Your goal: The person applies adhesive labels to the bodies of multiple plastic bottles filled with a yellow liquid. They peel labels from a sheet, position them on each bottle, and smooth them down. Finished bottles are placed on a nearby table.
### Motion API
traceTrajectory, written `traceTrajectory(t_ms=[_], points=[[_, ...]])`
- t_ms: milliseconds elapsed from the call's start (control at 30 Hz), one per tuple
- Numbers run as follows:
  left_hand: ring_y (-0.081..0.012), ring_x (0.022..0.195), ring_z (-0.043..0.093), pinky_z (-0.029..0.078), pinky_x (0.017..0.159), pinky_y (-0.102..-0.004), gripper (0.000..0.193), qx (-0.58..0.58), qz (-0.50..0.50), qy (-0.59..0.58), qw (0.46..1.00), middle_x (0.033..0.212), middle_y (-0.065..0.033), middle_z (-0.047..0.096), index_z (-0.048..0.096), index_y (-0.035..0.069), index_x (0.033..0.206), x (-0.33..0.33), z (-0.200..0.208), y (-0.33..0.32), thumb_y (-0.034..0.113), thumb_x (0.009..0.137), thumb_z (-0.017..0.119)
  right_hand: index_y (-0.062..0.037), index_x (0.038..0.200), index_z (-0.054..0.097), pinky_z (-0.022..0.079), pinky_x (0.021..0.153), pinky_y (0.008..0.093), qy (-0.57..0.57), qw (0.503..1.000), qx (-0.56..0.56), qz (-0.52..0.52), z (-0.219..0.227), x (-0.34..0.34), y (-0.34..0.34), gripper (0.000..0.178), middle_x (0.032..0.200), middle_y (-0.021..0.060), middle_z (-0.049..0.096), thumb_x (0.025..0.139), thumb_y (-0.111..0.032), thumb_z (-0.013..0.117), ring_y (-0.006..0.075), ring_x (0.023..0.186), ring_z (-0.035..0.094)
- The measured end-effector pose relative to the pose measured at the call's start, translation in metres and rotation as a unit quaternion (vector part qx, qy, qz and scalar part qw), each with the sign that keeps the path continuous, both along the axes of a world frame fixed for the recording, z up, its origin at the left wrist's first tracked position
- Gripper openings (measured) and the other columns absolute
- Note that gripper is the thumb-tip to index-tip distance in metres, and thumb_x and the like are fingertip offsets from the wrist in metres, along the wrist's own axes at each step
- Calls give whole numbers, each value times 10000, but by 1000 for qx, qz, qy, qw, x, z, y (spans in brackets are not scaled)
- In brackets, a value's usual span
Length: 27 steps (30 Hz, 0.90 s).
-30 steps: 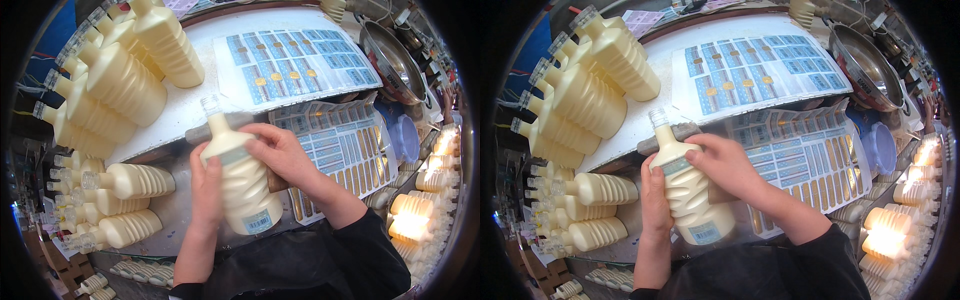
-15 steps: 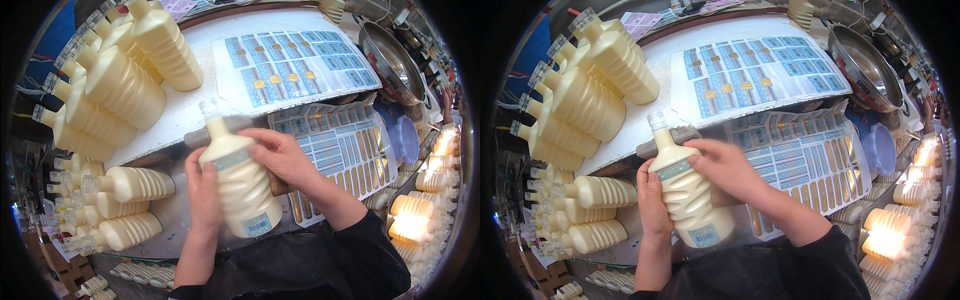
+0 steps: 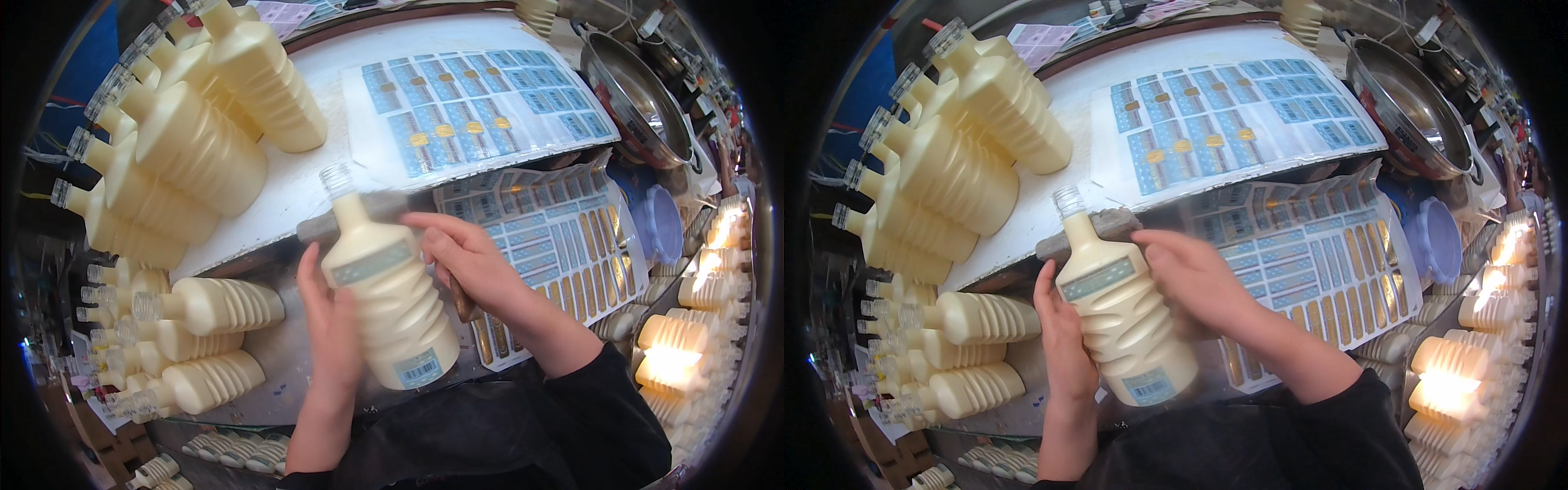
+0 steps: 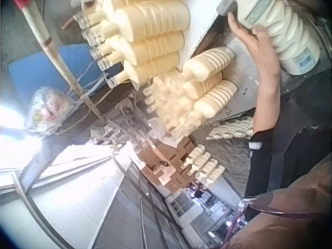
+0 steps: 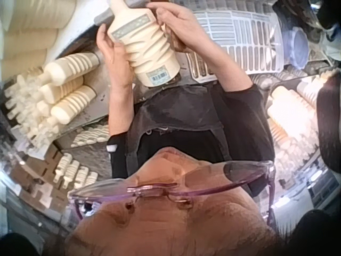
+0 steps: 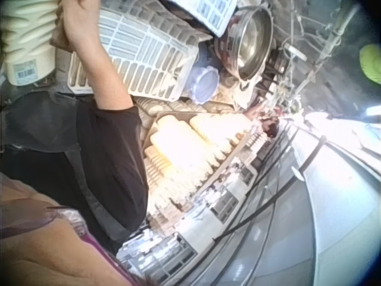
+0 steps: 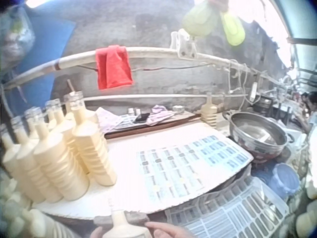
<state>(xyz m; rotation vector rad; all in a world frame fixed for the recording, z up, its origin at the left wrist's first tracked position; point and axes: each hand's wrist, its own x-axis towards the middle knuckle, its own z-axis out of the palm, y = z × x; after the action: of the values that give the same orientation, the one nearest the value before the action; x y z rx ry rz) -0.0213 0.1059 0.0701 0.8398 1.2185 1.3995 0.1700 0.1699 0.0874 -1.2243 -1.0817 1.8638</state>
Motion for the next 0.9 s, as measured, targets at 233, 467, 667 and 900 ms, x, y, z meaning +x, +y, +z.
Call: traceTrajectory(t_ms=[233,467,667,900], points=[[-283,1393,422,326,1172,-394,950,5,-42,139,989,1552,-195,366,71,-1,1614,8,3,-21,234,919,674,36,1394,540,504,958,408,-129,967,221,9,-5,0,-29,433,1218,259,661,1002,-145,519,392,1105,651],[-277,1406,429,345,1171,-394,958,10,-74,-87,993,1557,-186,368,62,8,1621,2,-10,-15,144,885,659,-17,1482,465,532,862,430,-250,913,314,67,12,5,-41,489,1123,248,644,997,-68,502,407,997,656],[-263,1339,512,423,1114,-383,974,22,-69,-73,995,1483,-160,474,220,1,1579,5,-14,-14,420,884,756,-15,1482,448,536,776,454,-276,899,331,84,17,6,-45,509,1035,219,626,979,-46,517,414,893,651],[-243,1284,559,463,1081,-369,744,-10,-35,-59,998,1412,-144,537,339,11,1538,9,-5,-15,-15,858,640,-23,1408,555,534,761,414,-262,902,339,42,11,5,-36,433,1022,212,648,978,-61,523,375,885,657]])
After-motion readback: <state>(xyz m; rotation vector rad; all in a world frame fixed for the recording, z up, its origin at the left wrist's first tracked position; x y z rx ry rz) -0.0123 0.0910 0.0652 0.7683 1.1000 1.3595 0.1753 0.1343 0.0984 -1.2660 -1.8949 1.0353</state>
